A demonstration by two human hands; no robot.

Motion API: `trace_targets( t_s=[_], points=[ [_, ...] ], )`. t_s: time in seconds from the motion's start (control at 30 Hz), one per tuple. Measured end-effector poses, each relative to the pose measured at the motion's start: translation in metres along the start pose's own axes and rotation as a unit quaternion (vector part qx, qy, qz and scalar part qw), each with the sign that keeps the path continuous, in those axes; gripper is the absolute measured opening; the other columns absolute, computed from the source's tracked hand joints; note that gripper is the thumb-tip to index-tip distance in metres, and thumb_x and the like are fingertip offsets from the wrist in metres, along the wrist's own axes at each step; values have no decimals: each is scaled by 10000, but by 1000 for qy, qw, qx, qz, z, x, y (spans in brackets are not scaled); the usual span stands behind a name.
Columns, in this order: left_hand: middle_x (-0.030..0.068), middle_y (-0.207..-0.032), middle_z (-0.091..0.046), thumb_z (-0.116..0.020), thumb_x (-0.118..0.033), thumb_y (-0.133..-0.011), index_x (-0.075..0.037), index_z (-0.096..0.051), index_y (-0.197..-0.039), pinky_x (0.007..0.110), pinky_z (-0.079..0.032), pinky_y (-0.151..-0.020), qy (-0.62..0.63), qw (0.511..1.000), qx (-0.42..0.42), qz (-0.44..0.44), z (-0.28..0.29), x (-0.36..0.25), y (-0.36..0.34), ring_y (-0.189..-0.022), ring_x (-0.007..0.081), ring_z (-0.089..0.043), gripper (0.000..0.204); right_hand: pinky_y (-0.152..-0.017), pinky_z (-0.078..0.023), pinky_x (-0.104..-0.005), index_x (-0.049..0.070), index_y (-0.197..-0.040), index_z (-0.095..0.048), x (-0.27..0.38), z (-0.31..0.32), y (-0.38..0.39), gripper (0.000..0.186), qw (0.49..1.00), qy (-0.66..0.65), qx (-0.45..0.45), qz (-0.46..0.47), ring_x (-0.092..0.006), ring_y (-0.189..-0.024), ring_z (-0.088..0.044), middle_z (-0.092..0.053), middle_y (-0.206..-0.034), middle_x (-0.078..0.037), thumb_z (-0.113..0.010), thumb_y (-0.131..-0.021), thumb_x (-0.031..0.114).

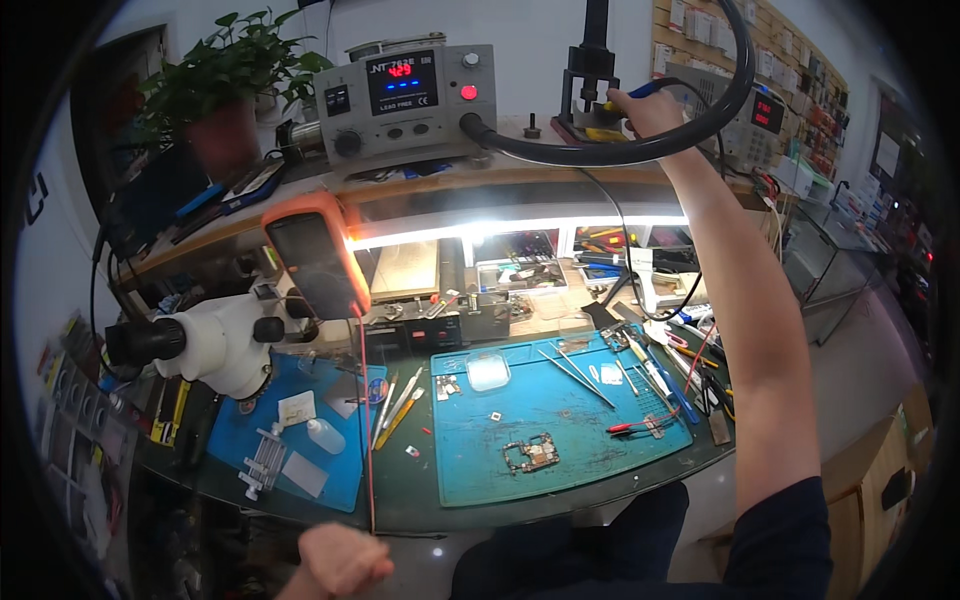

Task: The person handles a small circuit board, placing it into a yellow protective case and closing it. They then retrieve a disassembled smartphone, inspect the internal components, and place the device into a clear plastic container.

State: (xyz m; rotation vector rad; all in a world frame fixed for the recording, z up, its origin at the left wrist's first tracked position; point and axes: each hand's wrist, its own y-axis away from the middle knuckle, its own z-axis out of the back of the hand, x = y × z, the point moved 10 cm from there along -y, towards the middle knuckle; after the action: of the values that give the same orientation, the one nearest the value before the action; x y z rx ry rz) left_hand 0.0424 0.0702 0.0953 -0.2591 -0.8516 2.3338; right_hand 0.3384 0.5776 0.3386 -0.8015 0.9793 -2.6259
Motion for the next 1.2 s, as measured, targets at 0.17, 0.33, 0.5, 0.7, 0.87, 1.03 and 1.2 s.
trace_targets(
  t_s=[0.17, 0.33, 0.5, 0.7, 0.87, 1.03, 1.2],
  points=[
    [98, -825, -650, -695, 20, -804, -38, -634, -940, 334, -506, -613, -78, 977, -198, 29, 55, 71, -109, -707, 246, -643, 160, -557, -462, -262, 3, -902, -698, 10, -8, 45, 209, 928, -327, 21, -176, -138, -602, -606, -635, -720, -66, -685, -900, 211],
    [25, -947, -642, -563, -262, -1018, 15, -631, -1193, 245, -449, -693, 211, 872, -363, 253, 71, 221, -206, -814, 81, -564, 335, -460, -356, -232, 59, -920, -663, 10, -10, 109, 68, 825, -511, 109, -213, -68, -501, -407, -523, -685, -1, -693, -878, 104],
    [99, -1185, -657, -675, -320, -948, 39, -588, -1267, 274, -466, -902, 230, 845, -357, 325, 89, 303, -264, -1044, 153, -620, 488, -503, -381, -192, 15, -1386, -471, 66, 19, 279, 526, 831, -453, 302, -116, -36, -604, -486, -610, -928, -25, -649, -912, 160],
    [79, -1134, -685, -745, -372, -890, 44, -651, -1201, 279, -459, -896, 192, 842, -389, 321, 72, 330, -267, -1005, 138, -606, 528, -530, -391, -179, 27, -1304, -551, -17, 47, 387, 410, 898, -360, 243, -74, -6, -589, -484, -635, -864, -10, -634, -903, 34],
    [33, -1130, -678, -733, -347, -911, 27, -628, -1260, 238, -469, -807, 225, 860, -342, 306, 65, 354, -271, -947, 92, -604, 522, -512, -394, -202, 17, -1221, -601, -89, 40, 413, 321, 952, -280, 84, -91, -34, -575, -486, -630, -844, -19, -627, -902, 1],
    [8, -1095, -687, -713, -312, -933, -22, -668, -1208, 235, -465, -768, 292, 812, -360, 354, 66, 356, -266, -929, 93, -607, 403, -514, -412, -211, 40, -1175, -634, -95, 25, 425, 288, 964, -259, 39, -47, -53, -566, -503, -641, -872, -38, -649, -891, -1],
    [-2, -1055, -686, -718, -308, -930, -35, -675, -1194, 240, -463, -751, 303, 798, -366, 371, 75, 368, -256, -930, 87, -595, 382, -608, -499, -304, 69, -1100, -671, -60, 22, 416, 310, 979, -179, 32, 95, -214, -716, -605, -653, -950, -71, -690, -806, -26]
  ],
)
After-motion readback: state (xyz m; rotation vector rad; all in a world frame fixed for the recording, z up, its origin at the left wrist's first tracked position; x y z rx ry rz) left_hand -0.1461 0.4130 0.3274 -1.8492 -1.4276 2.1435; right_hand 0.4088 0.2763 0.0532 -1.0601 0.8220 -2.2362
